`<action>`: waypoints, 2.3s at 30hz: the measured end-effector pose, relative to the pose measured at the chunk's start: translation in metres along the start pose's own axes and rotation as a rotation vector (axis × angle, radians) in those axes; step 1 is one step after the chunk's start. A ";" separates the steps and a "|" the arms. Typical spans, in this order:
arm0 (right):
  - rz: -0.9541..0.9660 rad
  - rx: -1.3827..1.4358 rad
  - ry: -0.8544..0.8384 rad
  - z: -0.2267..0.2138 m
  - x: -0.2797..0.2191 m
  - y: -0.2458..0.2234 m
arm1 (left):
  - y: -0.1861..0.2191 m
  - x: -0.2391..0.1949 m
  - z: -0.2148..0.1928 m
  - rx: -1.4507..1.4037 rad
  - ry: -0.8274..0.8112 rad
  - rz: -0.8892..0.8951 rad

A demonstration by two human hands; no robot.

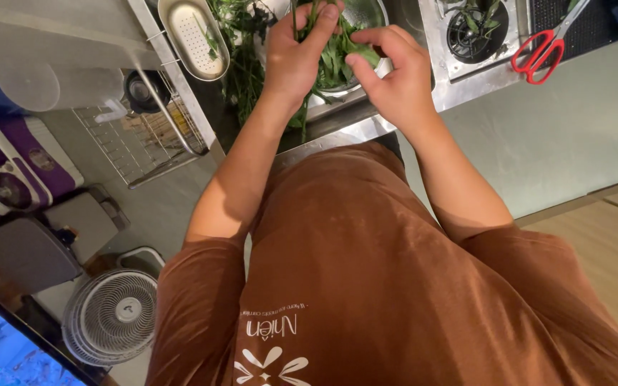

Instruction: The person stands at a kitchen sink and uses red scissors to trim green leafy vegetables. They pick up bunches of greens, cut the stems, and place the trimmed leaves into a metal colander in the sink. The person also gathers loose leaves from the sink area and adds them to the colander.

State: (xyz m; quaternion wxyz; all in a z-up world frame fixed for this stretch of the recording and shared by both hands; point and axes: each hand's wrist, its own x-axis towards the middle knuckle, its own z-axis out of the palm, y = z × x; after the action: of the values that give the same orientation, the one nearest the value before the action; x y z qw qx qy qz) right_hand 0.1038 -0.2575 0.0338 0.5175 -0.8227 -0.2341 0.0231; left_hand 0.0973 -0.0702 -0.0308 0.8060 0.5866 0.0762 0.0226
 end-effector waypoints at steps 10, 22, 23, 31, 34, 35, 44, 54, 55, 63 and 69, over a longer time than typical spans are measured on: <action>-0.103 -0.208 0.024 0.001 0.007 -0.002 | 0.005 -0.006 -0.003 0.251 -0.017 0.109; -0.063 -0.082 -0.129 0.009 0.015 0.012 | 0.006 -0.009 -0.006 0.393 0.033 0.070; -0.064 -0.082 -0.130 0.010 0.015 0.012 | 0.009 -0.009 -0.006 0.393 0.034 0.071; 0.072 0.048 -0.125 0.014 0.015 0.018 | 0.035 -0.013 -0.007 0.529 -0.028 -0.007; -0.002 0.110 -0.188 0.011 0.018 0.013 | 0.023 -0.015 -0.024 0.497 -0.150 0.128; -0.004 0.110 -0.192 0.009 0.019 0.011 | 0.024 -0.016 -0.028 0.497 -0.145 0.129; 0.086 0.166 -0.450 0.010 0.021 0.015 | 0.039 -0.028 -0.050 0.720 -0.329 -0.139; 0.339 0.622 -0.353 0.014 0.013 0.067 | 0.064 -0.042 -0.109 0.874 -0.302 0.110; 0.328 0.566 -0.285 0.017 0.012 0.071 | 0.086 -0.046 -0.107 0.624 -0.209 -0.085; 0.379 0.189 -0.594 0.080 -0.009 0.033 | 0.059 -0.049 -0.121 0.160 -0.096 0.034; 0.580 1.286 -0.347 0.044 0.018 0.004 | 0.056 -0.028 -0.077 0.142 -0.273 -0.054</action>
State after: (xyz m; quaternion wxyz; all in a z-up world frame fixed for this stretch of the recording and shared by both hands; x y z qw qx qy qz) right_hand 0.1085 -0.2145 0.0131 0.8273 -0.3694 -0.0255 0.4224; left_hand 0.0607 0.0166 0.0016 0.7657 0.6374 -0.0169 -0.0843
